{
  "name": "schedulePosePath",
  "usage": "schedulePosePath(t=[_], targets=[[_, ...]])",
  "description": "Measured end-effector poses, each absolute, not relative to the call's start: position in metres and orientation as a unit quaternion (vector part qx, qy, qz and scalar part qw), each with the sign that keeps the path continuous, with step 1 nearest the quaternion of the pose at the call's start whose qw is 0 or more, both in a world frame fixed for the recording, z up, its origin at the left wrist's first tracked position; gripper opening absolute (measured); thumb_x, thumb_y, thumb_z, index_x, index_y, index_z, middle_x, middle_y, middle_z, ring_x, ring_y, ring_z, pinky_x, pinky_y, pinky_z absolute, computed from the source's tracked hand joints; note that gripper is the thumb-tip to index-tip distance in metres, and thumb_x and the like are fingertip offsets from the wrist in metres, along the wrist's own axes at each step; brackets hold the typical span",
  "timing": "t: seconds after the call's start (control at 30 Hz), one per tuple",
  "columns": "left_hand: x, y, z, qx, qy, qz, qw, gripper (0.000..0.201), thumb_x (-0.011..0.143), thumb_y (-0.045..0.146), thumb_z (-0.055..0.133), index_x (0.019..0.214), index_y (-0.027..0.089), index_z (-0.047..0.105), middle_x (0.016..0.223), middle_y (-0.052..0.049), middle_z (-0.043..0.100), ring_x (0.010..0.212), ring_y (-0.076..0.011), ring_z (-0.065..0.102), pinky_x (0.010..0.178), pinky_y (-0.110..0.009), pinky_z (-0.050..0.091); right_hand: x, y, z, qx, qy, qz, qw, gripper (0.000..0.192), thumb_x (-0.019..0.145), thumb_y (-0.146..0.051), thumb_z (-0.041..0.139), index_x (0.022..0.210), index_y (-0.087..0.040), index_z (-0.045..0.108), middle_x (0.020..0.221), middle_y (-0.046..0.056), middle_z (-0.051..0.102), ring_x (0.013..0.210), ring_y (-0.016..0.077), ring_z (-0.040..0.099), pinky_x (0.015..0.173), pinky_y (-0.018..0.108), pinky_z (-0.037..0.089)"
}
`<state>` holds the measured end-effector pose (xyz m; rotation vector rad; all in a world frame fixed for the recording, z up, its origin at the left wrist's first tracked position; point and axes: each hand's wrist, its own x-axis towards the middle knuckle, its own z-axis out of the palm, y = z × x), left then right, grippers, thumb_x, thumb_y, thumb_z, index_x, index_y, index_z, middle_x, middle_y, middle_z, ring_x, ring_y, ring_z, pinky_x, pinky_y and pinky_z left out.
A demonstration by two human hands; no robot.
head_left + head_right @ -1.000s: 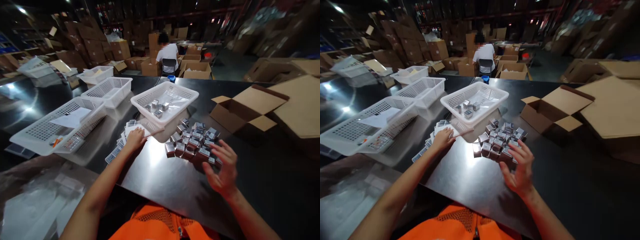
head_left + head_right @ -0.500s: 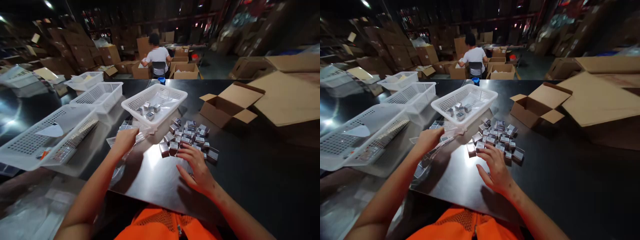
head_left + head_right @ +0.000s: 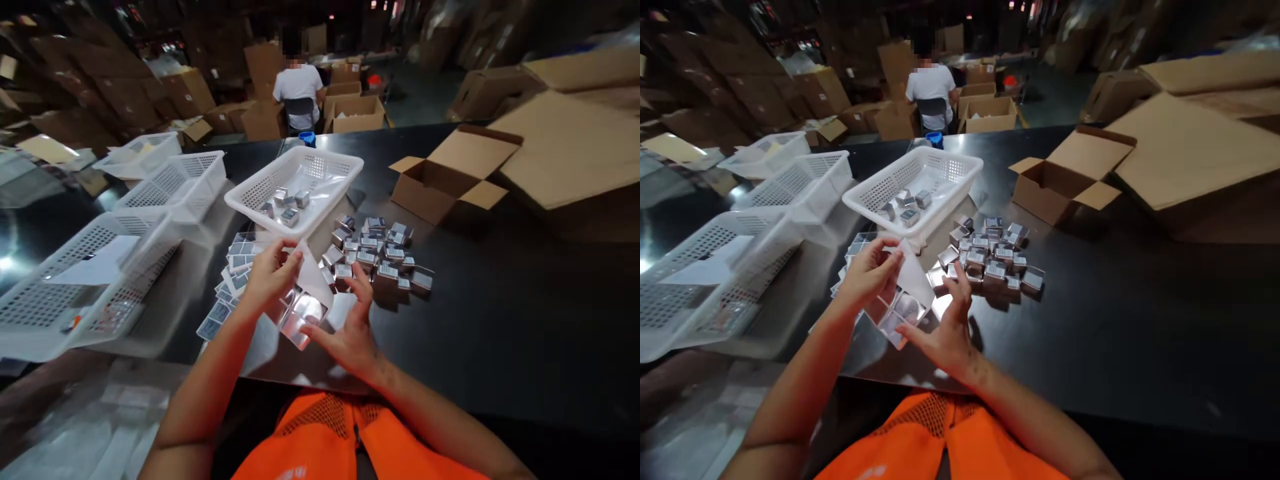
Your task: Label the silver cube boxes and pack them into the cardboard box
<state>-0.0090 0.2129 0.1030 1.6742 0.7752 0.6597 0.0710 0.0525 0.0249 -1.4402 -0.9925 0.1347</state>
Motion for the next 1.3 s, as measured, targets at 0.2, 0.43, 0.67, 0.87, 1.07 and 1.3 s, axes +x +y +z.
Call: schedulePosePath(t=[0.2,0.43,0.67,0.87,1.07,1.3], targets=[[0.007,0.204,0.107,0.765,0.289,0.202,0.539,0.061,0.077,0.053,0.073,0.127,0.019,0.064,0.058,0.007,0.053,0.049,-0.0107,0.049,0.05,-0.023,0.038,0.088,0.039,0.04,-0.645,-0.427,0.187,0.606,0.032,0.082,-0.03,0.079,0.113,-0.023,0.069,0.106,0.006,0.076,0.091,0.0222,0.074,0.081,0.036,0.061],[0.003,0.22,0.101,0.799,0.184,0.097,0.565,0.065,0.065,0.044,0.086,0.123,0.02,0.072,0.113,-0.01,0.074,0.103,-0.0243,0.067,0.09,-0.034,0.052,0.089,0.023,0.033,-0.58,-0.171,0.378,0.7,0.047,0.07,-0.043,0.086,0.106,-0.021,0.065,0.085,0.002,0.078,0.066,0.0173,0.072,0.059,0.029,0.06],[0.014,0.206,0.072,0.759,0.166,-0.008,0.63,0.034,0.072,0.047,0.08,0.079,0.015,0.074,0.079,-0.006,0.072,0.073,-0.0167,0.062,0.068,-0.026,0.049,0.098,0.005,0.035,-0.685,-0.258,0.272,0.625,0.032,0.076,-0.036,0.083,0.102,-0.019,0.075,0.097,0.007,0.08,0.084,0.021,0.075,0.075,0.033,0.061],[0.016,0.194,0.056,0.787,0.143,-0.058,0.597,0.032,0.078,0.048,0.068,0.08,0.017,0.071,0.073,-0.003,0.069,0.07,-0.017,0.061,0.068,-0.027,0.048,0.11,0.009,0.036,-0.724,-0.321,0.188,0.581,0.015,0.082,-0.031,0.08,0.095,-0.023,0.081,0.088,0.003,0.081,0.077,0.0196,0.076,0.07,0.03,0.061],[0.014,0.185,0.045,0.813,0.181,-0.056,0.55,0.03,0.082,0.048,0.059,0.082,0.021,0.072,0.072,-0.001,0.07,0.069,-0.0188,0.063,0.066,-0.028,0.045,0.098,0.006,0.019,-0.788,-0.443,-0.025,0.426,0.008,0.093,-0.023,0.07,0.092,-0.024,0.078,0.09,0.003,0.081,0.082,0.0202,0.076,0.078,0.033,0.058],[0.022,0.182,0.033,0.803,0.214,-0.04,0.555,0.023,0.075,0.035,0.051,0.071,0.021,0.069,0.066,0.001,0.069,0.067,-0.0188,0.062,0.066,-0.028,0.044,0.092,0.004,0.008,-0.77,-0.503,-0.206,0.334,0.013,0.093,-0.015,0.067,0.095,-0.023,0.077,0.097,0.005,0.081,0.093,0.0221,0.074,0.081,0.037,0.055]])
